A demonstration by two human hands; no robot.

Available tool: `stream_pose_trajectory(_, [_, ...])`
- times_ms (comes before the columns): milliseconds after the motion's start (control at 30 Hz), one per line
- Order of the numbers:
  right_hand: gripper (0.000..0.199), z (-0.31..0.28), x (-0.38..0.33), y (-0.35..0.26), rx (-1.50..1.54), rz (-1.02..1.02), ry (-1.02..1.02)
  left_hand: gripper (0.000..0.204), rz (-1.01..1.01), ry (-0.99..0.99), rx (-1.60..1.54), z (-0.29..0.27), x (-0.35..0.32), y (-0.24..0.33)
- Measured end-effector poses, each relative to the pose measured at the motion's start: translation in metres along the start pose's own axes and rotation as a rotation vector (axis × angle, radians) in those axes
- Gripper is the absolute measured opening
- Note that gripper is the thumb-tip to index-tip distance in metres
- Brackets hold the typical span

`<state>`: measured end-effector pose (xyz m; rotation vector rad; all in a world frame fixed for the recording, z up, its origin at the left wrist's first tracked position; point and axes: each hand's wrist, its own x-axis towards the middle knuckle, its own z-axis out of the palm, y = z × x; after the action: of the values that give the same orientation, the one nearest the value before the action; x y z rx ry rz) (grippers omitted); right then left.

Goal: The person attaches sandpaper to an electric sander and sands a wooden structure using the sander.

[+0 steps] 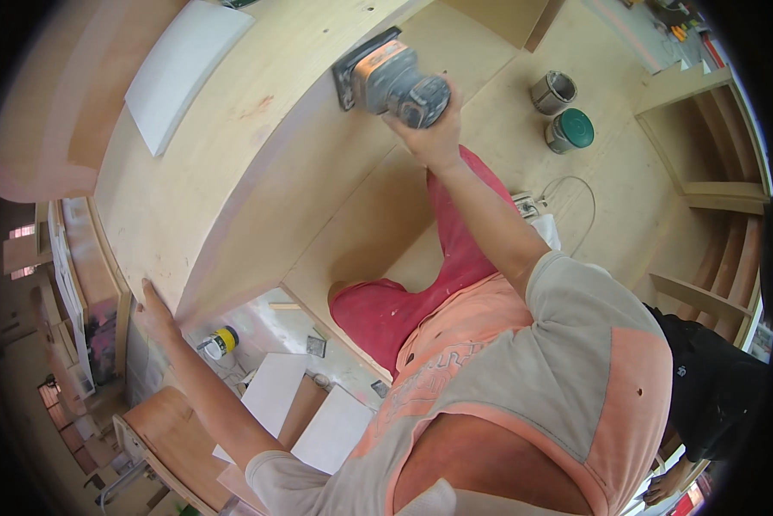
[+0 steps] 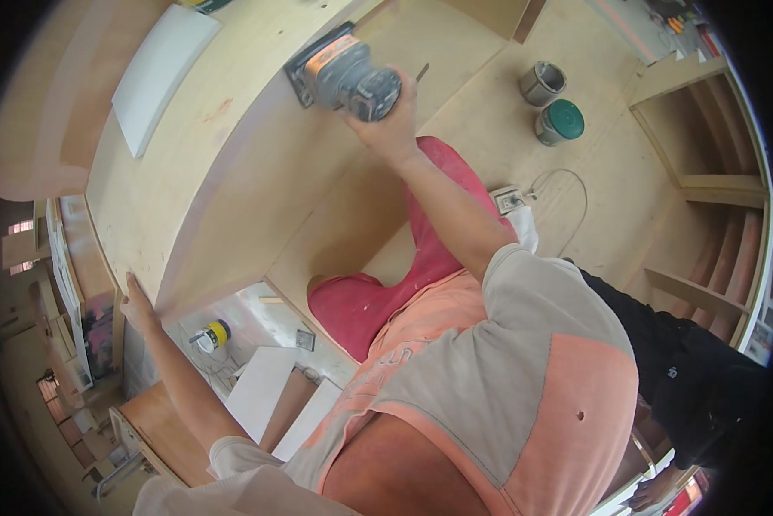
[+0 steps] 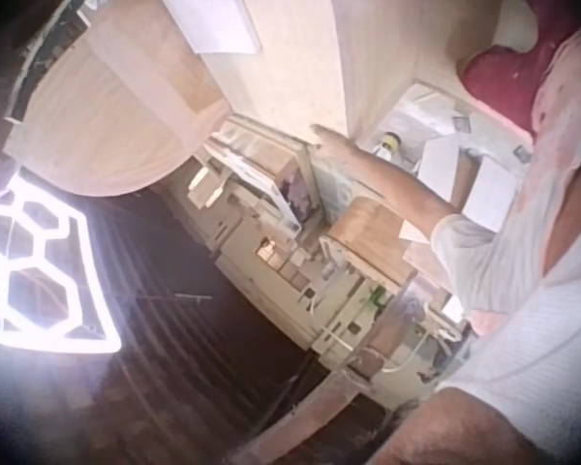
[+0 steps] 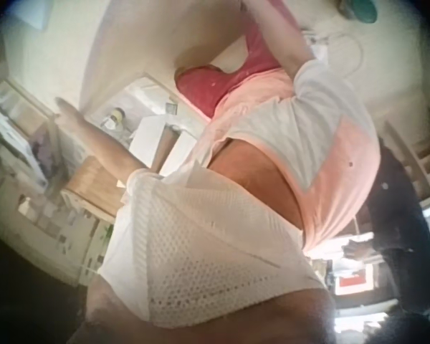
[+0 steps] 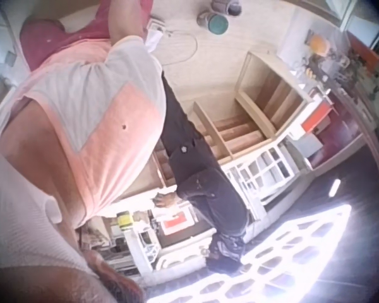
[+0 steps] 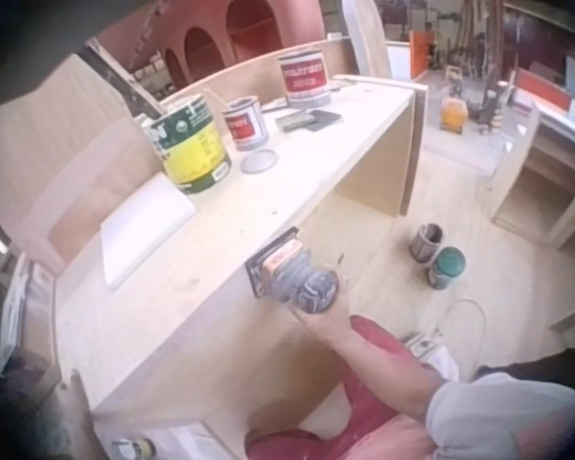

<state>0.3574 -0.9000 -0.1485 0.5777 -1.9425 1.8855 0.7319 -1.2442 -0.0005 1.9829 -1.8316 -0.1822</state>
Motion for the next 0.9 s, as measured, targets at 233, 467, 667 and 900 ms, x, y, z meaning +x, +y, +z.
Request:
stream_pose_trajectory(233, [0.086, -0.021, 0.071, -0.050, 0.158, 0.389, 0.129, 0.101, 0.030, -0.006, -0.008, -0.002, -0.002, 0.001])
stream_pose_trajectory(467, [0.083, -0.013, 0.065, -0.053, 0.021, 0.001, 0.107, 0.098, 0.028, 0.040, -0.009, -0.003, -0.006, 0.005])
stream_pose_trajectory(667, [0.085, -0.026, 0.092, -0.052, -0.138, 0.022, 0.113, 0.098, 0.030, 0.025, -0.013, 0.002, -0.001, -0.002])
stream_pose_trajectory(900, [0.085, -0.021, 0.083, -0.059, -0.212, -0.039, 0.077, 0.100, 0.028, 0.051, 0.066, -0.001, -0.003, 0.001])
